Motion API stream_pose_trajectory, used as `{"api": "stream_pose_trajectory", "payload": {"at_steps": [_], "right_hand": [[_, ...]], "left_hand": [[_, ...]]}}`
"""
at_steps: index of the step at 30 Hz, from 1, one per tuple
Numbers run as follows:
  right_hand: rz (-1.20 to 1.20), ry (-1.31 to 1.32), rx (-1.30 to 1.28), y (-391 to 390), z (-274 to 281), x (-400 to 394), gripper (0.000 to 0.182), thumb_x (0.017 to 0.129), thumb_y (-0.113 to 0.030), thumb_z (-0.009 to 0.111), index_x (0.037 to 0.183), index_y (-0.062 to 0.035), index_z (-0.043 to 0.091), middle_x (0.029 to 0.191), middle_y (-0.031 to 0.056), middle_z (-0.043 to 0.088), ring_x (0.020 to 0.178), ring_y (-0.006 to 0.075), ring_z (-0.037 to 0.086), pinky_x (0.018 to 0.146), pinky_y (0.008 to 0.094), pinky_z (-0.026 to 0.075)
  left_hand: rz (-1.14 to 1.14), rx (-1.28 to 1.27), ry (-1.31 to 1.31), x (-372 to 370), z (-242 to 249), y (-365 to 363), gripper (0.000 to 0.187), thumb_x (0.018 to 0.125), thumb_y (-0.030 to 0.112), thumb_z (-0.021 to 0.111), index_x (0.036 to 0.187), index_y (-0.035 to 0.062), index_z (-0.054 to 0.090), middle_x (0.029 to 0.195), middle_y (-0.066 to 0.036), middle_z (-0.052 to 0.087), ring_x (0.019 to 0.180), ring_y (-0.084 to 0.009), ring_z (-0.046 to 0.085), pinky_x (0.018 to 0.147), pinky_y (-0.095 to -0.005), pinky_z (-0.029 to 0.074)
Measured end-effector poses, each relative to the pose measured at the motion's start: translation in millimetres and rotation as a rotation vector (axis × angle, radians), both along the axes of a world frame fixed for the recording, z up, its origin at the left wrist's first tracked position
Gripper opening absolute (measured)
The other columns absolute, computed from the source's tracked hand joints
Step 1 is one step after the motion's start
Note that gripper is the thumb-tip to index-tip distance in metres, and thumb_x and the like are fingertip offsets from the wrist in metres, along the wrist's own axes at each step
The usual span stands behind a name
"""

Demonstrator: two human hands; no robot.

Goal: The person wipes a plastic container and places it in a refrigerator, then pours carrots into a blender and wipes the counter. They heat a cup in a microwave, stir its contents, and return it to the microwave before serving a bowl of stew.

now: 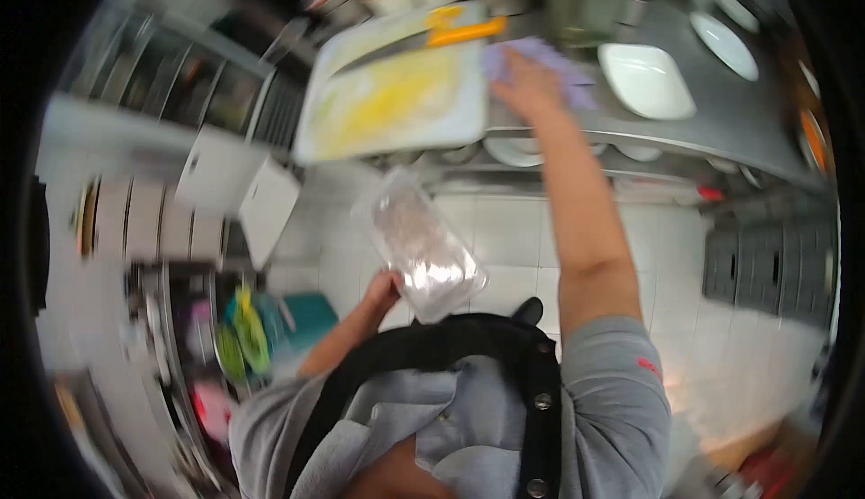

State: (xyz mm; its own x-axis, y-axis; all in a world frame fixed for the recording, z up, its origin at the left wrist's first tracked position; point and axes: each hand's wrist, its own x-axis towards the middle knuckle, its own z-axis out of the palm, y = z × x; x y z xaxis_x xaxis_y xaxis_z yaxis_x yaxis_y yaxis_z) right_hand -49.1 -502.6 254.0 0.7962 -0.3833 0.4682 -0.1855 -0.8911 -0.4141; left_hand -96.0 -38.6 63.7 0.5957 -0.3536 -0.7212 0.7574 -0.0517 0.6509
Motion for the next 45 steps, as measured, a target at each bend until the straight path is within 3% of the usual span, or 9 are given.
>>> {"api": "stream_pose_trajectory", "payload": {"at_steps": [1, 9, 16, 21, 28, 29, 32, 33, 45], "right_hand": [[-0.040, 0.254, -0.094, -1, 2, -3, 0.064, 0.075, -0.028, 0.065, 0.132, -0.0072, 0.045, 0.121, 0.0139, 0.057, 0.113, 0.0297, 0.053, 0.093, 0.0433, 0.044], [-0.132, 0.246, -0.178, 31, -16, -42, 0.051, 0.075, -0.021, 0.064, 0.125, -0.0195, 0.053, 0.106, 0.0212, 0.056, 0.097, 0.0380, 0.057, 0.080, 0.0472, 0.048], [-0.148, 0.227, 0.115, 31, -9, -82, 0.048, 0.078, -0.021, 0.061, 0.124, -0.0110, 0.054, 0.109, 0.0209, 0.057, 0.096, 0.0388, 0.058, 0.082, 0.0446, 0.047], [0.042, -0.138, 0.419, 48, 64, -82, 0.046, 0.080, -0.021, 0.058, 0.123, -0.0050, 0.054, 0.113, 0.0220, 0.056, 0.100, 0.0366, 0.057, 0.086, 0.0409, 0.045], [0.137, -0.111, 0.122, 154, 141, -23, 0.045, 0.081, -0.022, 0.058, 0.123, -0.0068, 0.054, 0.113, 0.0206, 0.055, 0.104, 0.0364, 0.055, 0.089, 0.0408, 0.045], [0.184, -0.072, 0.054, 166, 132, -7, 0.046, 0.081, -0.023, 0.058, 0.124, -0.0069, 0.054, 0.112, 0.0204, 0.056, 0.104, 0.0371, 0.055, 0.088, 0.0417, 0.045], [0.210, 0.302, -0.149, 189, 73, 40, 0.041, 0.081, -0.024, 0.057, 0.118, -0.0046, 0.058, 0.111, 0.0200, 0.057, 0.103, 0.0379, 0.055, 0.089, 0.0430, 0.045], [0.156, 0.354, -0.146, 200, 75, 53, 0.039, 0.081, -0.025, 0.057, 0.115, -0.0038, 0.059, 0.111, 0.0196, 0.057, 0.103, 0.0377, 0.056, 0.089, 0.0432, 0.045], [0.077, 0.427, -0.048, 250, 87, 199, 0.035, 0.080, -0.021, 0.056, 0.113, -0.0120, 0.063, 0.114, 0.0137, 0.057, 0.108, 0.0322, 0.055, 0.092, 0.0417, 0.044]], "left_hand": [[0.120, -0.048, -0.085, -14, 31, -6, 0.049, 0.056, -0.003, 0.047, 0.104, -0.0069, 0.052, 0.077, -0.011, 0.056, 0.072, -0.0257, 0.057, 0.062, -0.0398, 0.050], [0.267, -0.076, -0.188, -18, 219, 12, 0.035, 0.056, 0.003, 0.048, 0.089, -0.0060, 0.056, 0.080, -0.011, 0.059, 0.073, -0.0266, 0.060, 0.070, -0.0396, 0.052], [0.189, -0.175, -0.275, 45, 270, -25, 0.021, 0.060, 0.003, 0.048, 0.080, -0.0005, 0.054, 0.086, -0.013, 0.059, 0.078, -0.0265, 0.060, 0.077, -0.0433, 0.052], [0.147, -0.216, -0.220, 130, 219, -70, 0.022, 0.063, 0.003, 0.050, 0.085, 0.0016, 0.054, 0.084, -0.009, 0.057, 0.073, -0.0213, 0.058, 0.071, -0.0378, 0.052], [0.111, -0.216, -0.187, 146, 197, -92, 0.009, 0.073, 0.008, 0.058, 0.080, 0.0042, 0.053, 0.063, -0.002, 0.044, 0.052, -0.0134, 0.044, 0.053, -0.0312, 0.047], [0.057, -0.210, -0.250, 147, 199, -90, 0.036, 0.074, 0.007, 0.061, 0.108, 0.0023, 0.049, 0.070, -0.005, 0.049, 0.055, -0.0134, 0.048, 0.053, -0.0320, 0.049], [0.115, -0.149, -0.429, 126, 234, -86, 0.078, 0.075, 0.005, 0.060, 0.140, 0.0113, 0.018, 0.080, -0.008, 0.053, 0.058, -0.0147, 0.052, 0.053, -0.0332, 0.052], [-0.003, -0.197, -0.377, 134, 226, -83, 0.102, 0.075, 0.004, 0.058, 0.142, 0.0248, -0.016, 0.089, -0.010, 0.054, 0.060, -0.0146, 0.055, 0.052, -0.0318, 0.054], [-0.042, -0.374, -0.283, 136, 212, -78, 0.103, 0.079, 0.002, 0.054, 0.140, 0.0310, -0.023, 0.097, -0.011, 0.055, 0.061, -0.0141, 0.058, 0.052, -0.0310, 0.058]]}}
